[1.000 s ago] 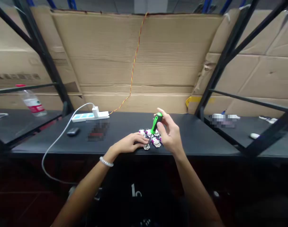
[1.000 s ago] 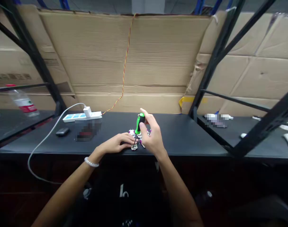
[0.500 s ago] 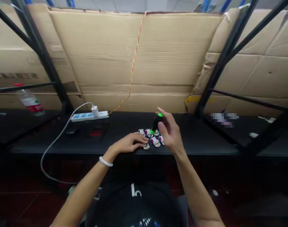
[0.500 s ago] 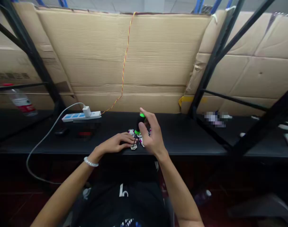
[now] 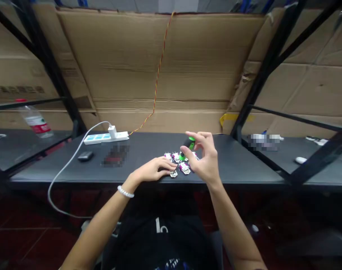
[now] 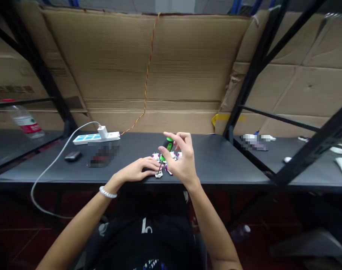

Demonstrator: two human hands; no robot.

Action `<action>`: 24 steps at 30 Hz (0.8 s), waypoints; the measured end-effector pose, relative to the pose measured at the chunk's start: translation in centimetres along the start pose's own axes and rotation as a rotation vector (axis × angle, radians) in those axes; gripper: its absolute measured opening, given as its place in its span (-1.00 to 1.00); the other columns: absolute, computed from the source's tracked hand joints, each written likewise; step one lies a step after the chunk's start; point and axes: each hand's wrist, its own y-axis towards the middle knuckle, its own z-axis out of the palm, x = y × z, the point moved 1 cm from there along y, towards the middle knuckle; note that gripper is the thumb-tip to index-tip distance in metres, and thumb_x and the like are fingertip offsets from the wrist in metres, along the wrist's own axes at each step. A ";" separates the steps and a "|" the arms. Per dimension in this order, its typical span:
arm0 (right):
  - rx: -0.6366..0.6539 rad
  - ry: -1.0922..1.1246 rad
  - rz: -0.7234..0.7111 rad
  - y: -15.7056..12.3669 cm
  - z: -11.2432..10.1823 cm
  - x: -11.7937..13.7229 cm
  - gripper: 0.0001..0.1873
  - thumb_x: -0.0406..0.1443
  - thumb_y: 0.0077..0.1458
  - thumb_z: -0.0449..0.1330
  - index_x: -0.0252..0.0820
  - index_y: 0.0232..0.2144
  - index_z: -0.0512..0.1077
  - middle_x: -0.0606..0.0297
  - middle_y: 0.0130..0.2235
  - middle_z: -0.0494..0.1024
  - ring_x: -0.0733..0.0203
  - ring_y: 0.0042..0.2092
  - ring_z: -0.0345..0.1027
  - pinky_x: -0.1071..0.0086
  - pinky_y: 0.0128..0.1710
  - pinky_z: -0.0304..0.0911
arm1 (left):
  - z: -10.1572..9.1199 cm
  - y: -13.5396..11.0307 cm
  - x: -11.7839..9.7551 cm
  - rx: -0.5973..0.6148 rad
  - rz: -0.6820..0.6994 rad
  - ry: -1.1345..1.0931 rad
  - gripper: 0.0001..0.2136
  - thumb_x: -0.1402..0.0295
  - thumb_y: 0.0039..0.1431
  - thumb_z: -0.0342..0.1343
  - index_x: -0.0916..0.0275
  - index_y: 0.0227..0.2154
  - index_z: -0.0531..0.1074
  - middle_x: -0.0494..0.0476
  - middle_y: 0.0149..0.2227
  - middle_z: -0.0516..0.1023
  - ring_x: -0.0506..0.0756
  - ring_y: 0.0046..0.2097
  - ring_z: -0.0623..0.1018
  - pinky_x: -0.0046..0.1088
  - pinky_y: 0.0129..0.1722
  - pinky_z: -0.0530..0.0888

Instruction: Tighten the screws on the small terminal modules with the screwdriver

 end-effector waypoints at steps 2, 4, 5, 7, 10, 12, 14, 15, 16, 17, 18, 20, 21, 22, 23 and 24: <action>0.045 0.044 -0.014 0.0 0.0 0.2 -0.55 -0.24 0.35 0.23 0.04 0.25 0.52 0.14 0.06 0.53 0.04 -0.02 0.49 0.10 0.03 0.50 | 0.0 0.0 0.1 -0.002 0.001 0.006 -0.79 0.35 0.43 0.24 0.10 0.02 0.71 0.19 0.12 0.72 0.20 0.22 0.62 -0.14 0.37 0.43; 0.111 0.124 -0.020 0.0 -0.1 0.3 -0.50 -0.28 0.42 0.09 0.04 0.34 0.42 0.12 0.14 0.56 -0.01 0.13 0.50 0.05 0.16 0.46 | 0.0 0.0 0.1 -0.004 0.007 0.005 -0.80 0.35 0.43 0.24 0.11 0.01 0.71 0.19 0.11 0.72 0.20 0.21 0.63 -0.14 0.36 0.44; 0.122 0.146 -0.019 0.0 0.0 0.4 -0.49 -0.28 0.42 0.07 0.04 0.36 0.41 0.12 0.17 0.55 -0.02 0.18 0.48 0.03 0.20 0.45 | 0.0 0.0 0.1 -0.007 0.006 0.005 -0.80 0.35 0.43 0.24 0.12 0.01 0.71 0.20 0.12 0.72 0.20 0.22 0.62 -0.14 0.36 0.44; 0.086 0.122 -0.018 -0.1 0.0 0.4 -0.52 -0.24 0.38 0.18 0.03 0.30 0.47 0.10 0.16 0.52 -0.03 0.15 0.48 0.04 0.15 0.48 | 0.1 0.0 0.2 -0.004 -0.004 0.004 -0.79 0.35 0.44 0.24 0.13 0.02 0.70 0.20 0.13 0.71 0.20 0.23 0.62 -0.14 0.37 0.42; 0.014 0.025 -0.026 -0.1 0.1 0.4 -0.54 -0.21 0.24 0.36 0.03 0.18 0.57 0.13 0.04 0.51 0.02 -0.03 0.48 0.11 -0.02 0.52 | 0.1 0.0 0.2 -0.001 -0.016 0.000 -0.79 0.35 0.44 0.24 0.12 0.03 0.70 0.20 0.14 0.71 0.19 0.24 0.61 -0.13 0.41 0.39; 0.041 0.042 -0.021 -0.2 0.2 0.3 -0.53 -0.23 0.30 0.30 0.05 0.24 0.53 0.14 0.05 0.56 0.03 -0.03 0.50 0.09 0.02 0.51 | 0.1 0.0 0.2 -0.004 -0.009 -0.005 -0.80 0.35 0.43 0.24 0.12 0.02 0.70 0.20 0.12 0.72 0.19 0.23 0.62 -0.12 0.41 0.39; 0.096 0.127 -0.016 -0.3 0.2 0.2 -0.48 -0.27 0.40 0.15 0.05 0.35 0.42 0.14 0.14 0.60 0.00 0.10 0.52 0.03 0.17 0.46 | 0.0 0.0 0.2 -0.005 0.003 -0.007 -0.80 0.34 0.43 0.25 0.12 0.02 0.70 0.21 0.12 0.72 0.20 0.22 0.62 -0.12 0.39 0.41; 0.119 0.166 -0.013 -0.3 0.2 0.2 -0.46 -0.28 0.43 0.10 0.05 0.40 0.37 0.13 0.19 0.59 -0.02 0.17 0.51 0.01 0.23 0.43 | 0.0 0.0 0.2 -0.005 0.005 -0.008 -0.79 0.34 0.43 0.25 0.12 0.02 0.70 0.21 0.12 0.72 0.20 0.22 0.62 -0.12 0.38 0.41; 0.127 0.186 -0.014 -0.4 0.2 0.2 -0.45 -0.28 0.43 0.09 0.04 0.41 0.34 0.12 0.21 0.58 -0.04 0.21 0.50 0.00 0.26 0.41 | 0.0 0.0 0.2 -0.004 0.007 -0.009 -0.79 0.34 0.43 0.24 0.12 0.03 0.70 0.21 0.12 0.72 0.20 0.22 0.62 -0.12 0.38 0.42; 0.116 0.180 -0.017 -0.4 0.3 0.3 -0.45 -0.26 0.41 0.13 0.03 0.40 0.36 0.10 0.22 0.57 -0.05 0.22 0.49 0.00 0.25 0.43 | 0.1 0.0 0.2 -0.003 0.008 -0.012 -0.79 0.34 0.44 0.24 0.12 0.03 0.70 0.21 0.12 0.72 0.20 0.22 0.62 -0.12 0.38 0.42; 0.091 0.151 -0.018 -0.3 0.3 0.3 -0.45 -0.23 0.37 0.21 0.02 0.37 0.41 0.09 0.21 0.56 -0.06 0.19 0.49 0.02 0.20 0.46 | 0.1 0.0 0.1 -0.004 0.006 -0.013 -0.79 0.34 0.43 0.24 0.12 0.02 0.70 0.21 0.12 0.72 0.20 0.23 0.62 -0.13 0.38 0.41; 0.024 0.073 -0.018 -0.3 0.3 0.3 -0.47 -0.20 0.25 0.37 0.03 0.26 0.52 0.10 0.14 0.54 -0.03 0.06 0.51 0.09 0.05 0.52 | 0.1 0.0 0.1 -0.010 -0.001 -0.014 -0.80 0.35 0.43 0.25 0.11 0.02 0.71 0.20 0.11 0.72 0.20 0.23 0.62 -0.13 0.40 0.40; 0.002 0.052 -0.023 -0.3 0.4 0.3 -0.49 -0.21 0.22 0.40 0.04 0.22 0.55 0.12 0.09 0.53 0.00 0.01 0.51 0.12 0.00 0.52 | 0.1 0.1 0.1 -0.009 -0.003 -0.013 -0.80 0.35 0.42 0.26 0.11 0.02 0.71 0.20 0.11 0.72 0.20 0.23 0.62 -0.12 0.40 0.39; 0.005 0.053 -0.026 -0.3 0.4 0.3 -0.50 -0.22 0.24 0.39 0.05 0.21 0.55 0.14 0.07 0.53 0.03 -0.01 0.50 0.13 -0.01 0.52 | 0.1 0.1 0.0 -0.007 -0.005 -0.010 -0.80 0.35 0.42 0.26 0.11 0.02 0.71 0.20 0.11 0.72 0.20 0.23 0.62 -0.12 0.41 0.39; 0.028 0.075 -0.026 -0.3 0.4 0.3 -0.50 -0.24 0.28 0.34 0.06 0.25 0.52 0.16 0.08 0.55 0.03 0.00 0.51 0.12 0.03 0.50 | 0.1 0.1 0.0 -0.007 -0.006 -0.006 -0.80 0.35 0.43 0.25 0.11 0.02 0.71 0.20 0.12 0.72 0.20 0.23 0.62 -0.12 0.41 0.38; 0.062 0.112 -0.025 -0.3 0.4 0.3 -0.49 -0.27 0.34 0.26 0.07 0.31 0.47 0.16 0.10 0.56 0.03 0.04 0.51 0.10 0.09 0.48 | 0.1 0.1 0.0 -0.004 -0.007 -0.001 -0.79 0.35 0.44 0.24 0.11 0.02 0.71 0.20 0.12 0.72 0.20 0.22 0.62 -0.12 0.41 0.38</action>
